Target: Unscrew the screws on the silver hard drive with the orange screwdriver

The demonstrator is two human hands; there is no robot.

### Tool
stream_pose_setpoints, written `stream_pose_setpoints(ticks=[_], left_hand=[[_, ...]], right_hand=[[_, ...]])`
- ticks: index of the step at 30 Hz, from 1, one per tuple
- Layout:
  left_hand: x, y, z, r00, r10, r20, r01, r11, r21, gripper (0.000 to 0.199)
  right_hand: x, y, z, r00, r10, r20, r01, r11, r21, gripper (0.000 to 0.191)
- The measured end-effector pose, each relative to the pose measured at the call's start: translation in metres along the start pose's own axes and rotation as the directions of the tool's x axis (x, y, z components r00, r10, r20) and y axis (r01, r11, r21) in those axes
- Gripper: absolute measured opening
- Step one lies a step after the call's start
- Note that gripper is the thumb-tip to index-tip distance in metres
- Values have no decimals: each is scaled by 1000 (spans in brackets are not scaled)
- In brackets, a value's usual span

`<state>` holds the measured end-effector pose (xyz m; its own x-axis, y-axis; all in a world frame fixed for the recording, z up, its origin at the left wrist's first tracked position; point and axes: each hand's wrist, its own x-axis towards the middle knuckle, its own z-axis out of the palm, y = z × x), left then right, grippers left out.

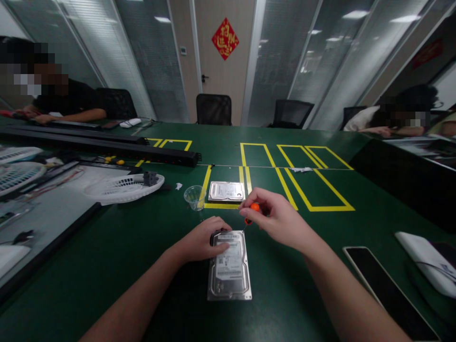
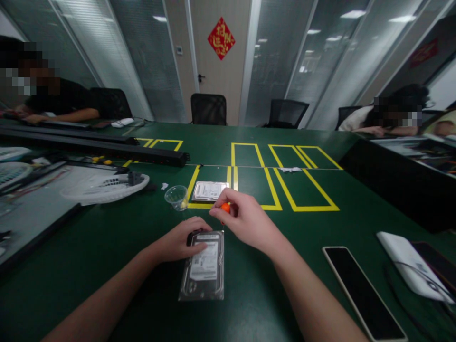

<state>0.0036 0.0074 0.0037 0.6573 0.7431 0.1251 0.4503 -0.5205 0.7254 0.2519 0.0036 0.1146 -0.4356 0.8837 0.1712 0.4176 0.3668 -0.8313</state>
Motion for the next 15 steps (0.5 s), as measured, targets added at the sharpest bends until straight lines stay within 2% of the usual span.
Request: stream_pose_setpoints(ticks=[4, 8, 11, 15], left_hand=[[0, -2, 2, 1000, 10, -8, -10, 1000, -2, 35], [0, -3, 2, 1000, 24, -5, -24, 1000, 0, 34], [0, -3, 1, 1000, 12, 1, -12, 1000, 4, 34], [0, -2, 1, 1000, 9, -6, -9, 1000, 6, 34]], right_hand=[[0, -5, -3, 998, 13, 60, -12, 1000, -23, 17], [-2, -8, -6, 992, 43, 118, -47, 999, 27, 27], [-2, -7, -6, 992, 54, 112, -59, 998, 35, 28], [-1, -4, -4, 996, 55, 70, -55, 998, 7, 18]])
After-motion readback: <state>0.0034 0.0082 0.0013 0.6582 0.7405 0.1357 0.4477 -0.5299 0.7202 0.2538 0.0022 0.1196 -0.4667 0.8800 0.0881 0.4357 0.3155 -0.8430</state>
